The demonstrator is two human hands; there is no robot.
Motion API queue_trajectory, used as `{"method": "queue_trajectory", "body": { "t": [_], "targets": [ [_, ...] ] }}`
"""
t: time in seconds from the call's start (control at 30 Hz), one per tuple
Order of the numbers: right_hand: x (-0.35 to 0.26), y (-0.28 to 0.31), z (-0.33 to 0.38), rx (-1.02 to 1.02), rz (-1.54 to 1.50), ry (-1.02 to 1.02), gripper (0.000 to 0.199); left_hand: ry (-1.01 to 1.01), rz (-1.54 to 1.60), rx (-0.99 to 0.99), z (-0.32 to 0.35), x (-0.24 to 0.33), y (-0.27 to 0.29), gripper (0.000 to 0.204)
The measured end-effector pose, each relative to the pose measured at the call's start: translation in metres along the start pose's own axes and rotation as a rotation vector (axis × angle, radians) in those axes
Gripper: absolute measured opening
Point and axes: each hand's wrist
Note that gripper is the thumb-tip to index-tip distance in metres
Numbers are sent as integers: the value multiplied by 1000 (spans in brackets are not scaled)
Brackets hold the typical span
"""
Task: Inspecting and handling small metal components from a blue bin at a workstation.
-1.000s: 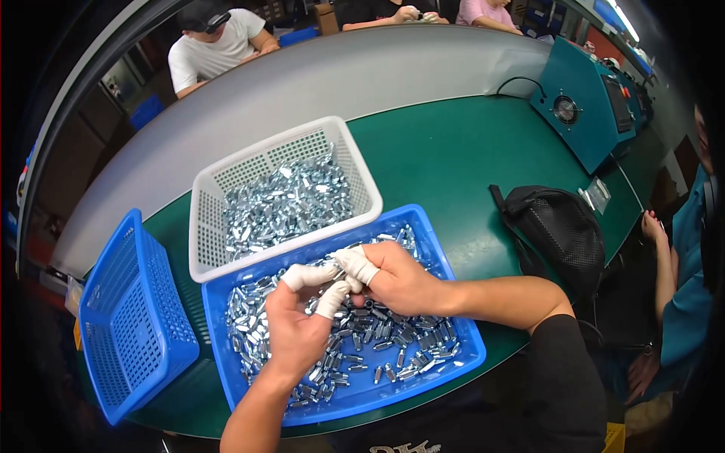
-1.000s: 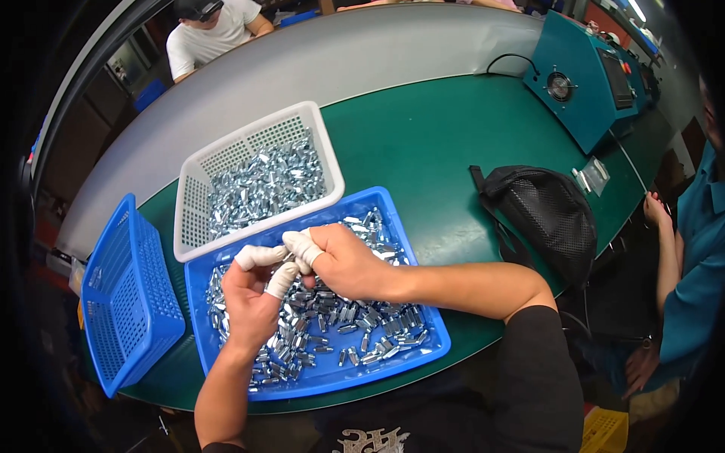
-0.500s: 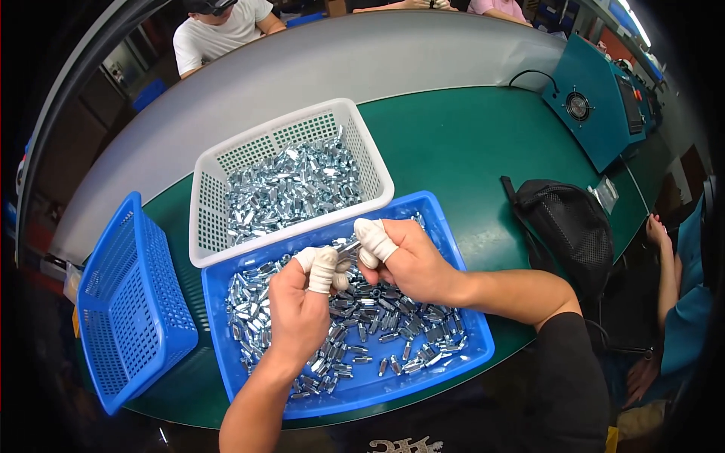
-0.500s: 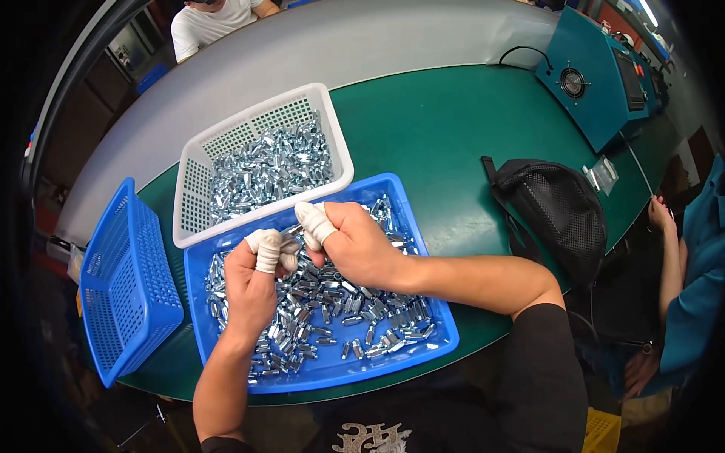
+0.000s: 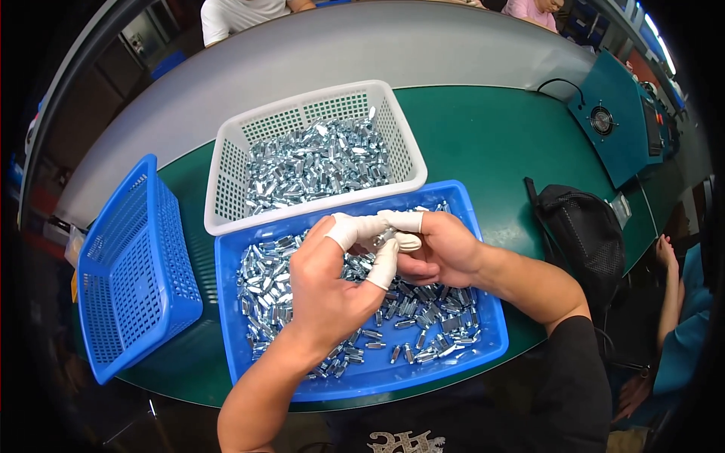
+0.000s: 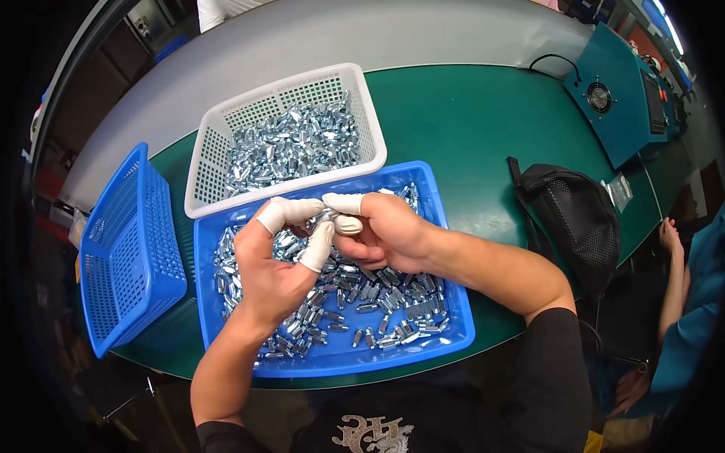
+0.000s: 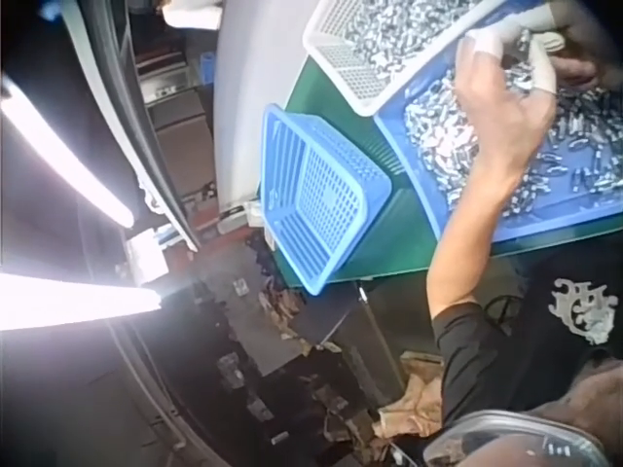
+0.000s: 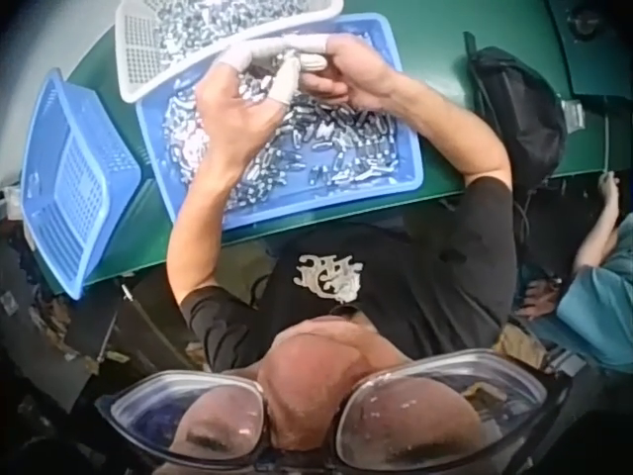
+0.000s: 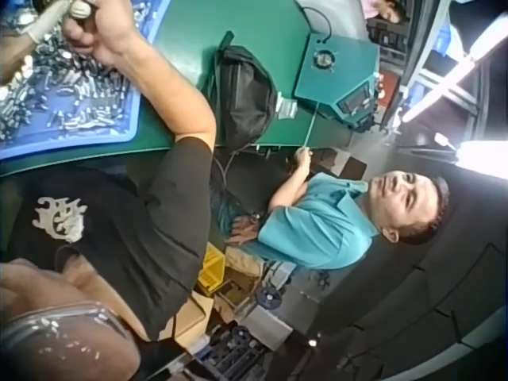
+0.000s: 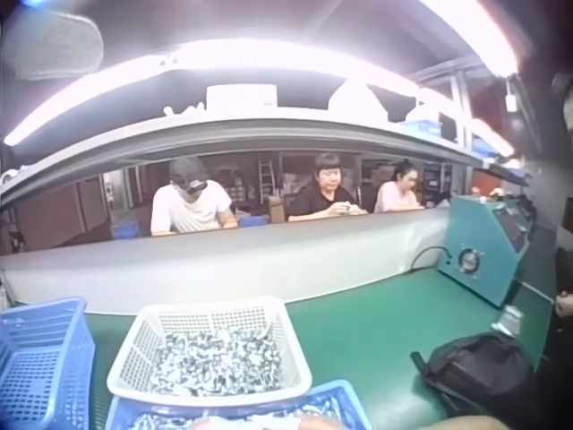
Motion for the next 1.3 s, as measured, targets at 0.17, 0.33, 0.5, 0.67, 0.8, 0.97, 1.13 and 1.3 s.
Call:
{"method": "queue_trajectory", "body": {
  "t": [0.17,0.33,0.5,0.67,0.8,0.97,1.13,1.3],
  "targets": [
    [15,1,-26,302,8,447,49,316,-34,34,4,-30,23,21],
    [20,8,-14,151,110,630,48,289,-235,139,-4,-25,7,41],
    [30,7,-42,58,78,807,29,-77,-568,-357,29,-11,6,30],
    [28,0,-24,108,112,803,28,26,-577,-516,33,-12,-9,36],
    [22,0,-10,116,245,818,27,215,-469,-592,28,-1,-1,35],
    [21,-3,-25,153,331,824,29,144,-586,-554,38,-6,10,30],
    [4,-2,-9,254,328,873,34,31,-386,-498,22,-17,5,18],
    [13,-13,-10,188,516,810,41,398,-89,-462,13,-18,13,13]
  ]
}}
Point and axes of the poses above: each hand's wrist, its own z-axis away from the middle knuckle, its own y-axis out of the back of the hand, x = y × z, and after that the axes turned 12 degrees about -z, right-handed
